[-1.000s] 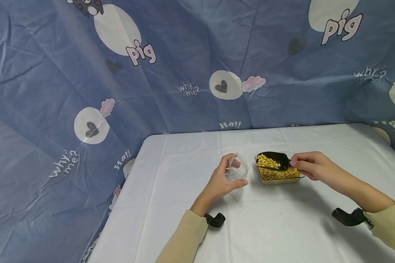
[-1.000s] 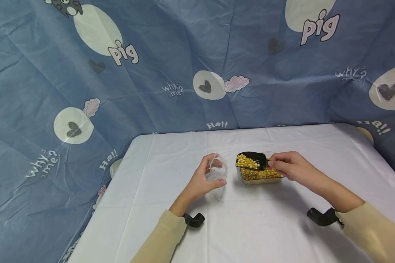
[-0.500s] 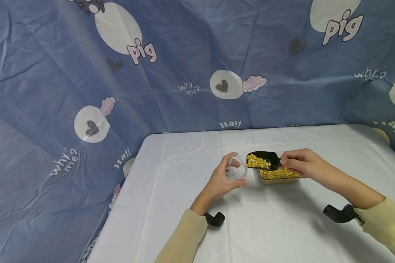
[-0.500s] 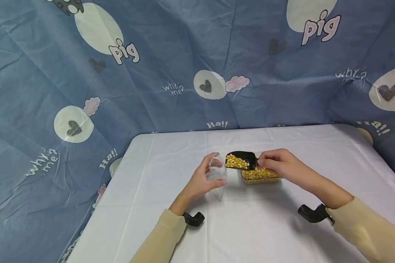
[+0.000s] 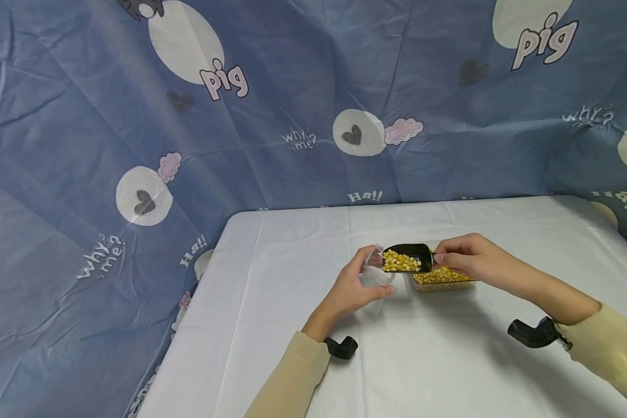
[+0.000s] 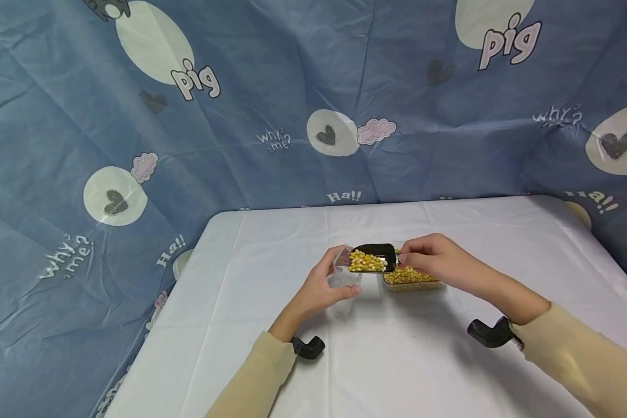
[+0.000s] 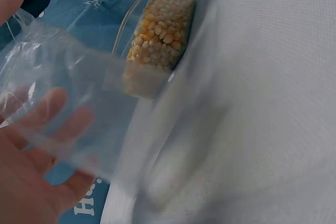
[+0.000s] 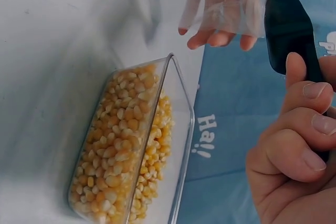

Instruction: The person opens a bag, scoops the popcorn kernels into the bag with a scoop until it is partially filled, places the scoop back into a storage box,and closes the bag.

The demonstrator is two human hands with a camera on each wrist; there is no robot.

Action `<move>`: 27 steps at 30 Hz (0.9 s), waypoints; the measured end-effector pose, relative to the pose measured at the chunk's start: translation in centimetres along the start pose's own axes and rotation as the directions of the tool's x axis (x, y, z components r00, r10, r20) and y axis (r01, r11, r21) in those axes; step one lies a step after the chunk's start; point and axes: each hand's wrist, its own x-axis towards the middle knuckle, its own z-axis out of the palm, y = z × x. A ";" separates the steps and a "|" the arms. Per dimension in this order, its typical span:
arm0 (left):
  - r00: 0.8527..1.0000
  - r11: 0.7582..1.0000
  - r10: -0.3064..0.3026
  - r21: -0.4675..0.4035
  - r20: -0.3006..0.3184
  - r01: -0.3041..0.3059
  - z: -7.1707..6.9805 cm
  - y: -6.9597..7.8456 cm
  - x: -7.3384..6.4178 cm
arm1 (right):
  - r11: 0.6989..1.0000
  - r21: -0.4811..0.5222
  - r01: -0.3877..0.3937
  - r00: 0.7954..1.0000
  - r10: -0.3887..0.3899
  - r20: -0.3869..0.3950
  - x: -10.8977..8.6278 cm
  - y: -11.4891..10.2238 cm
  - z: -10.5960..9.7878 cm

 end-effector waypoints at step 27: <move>0.991 0.992 -0.123 0.030 0.050 0.122 0.3 0.0 0.1 | 0.962 -0.253 0.103 0.995 -0.098 0.032 1.8 -0.4 2.2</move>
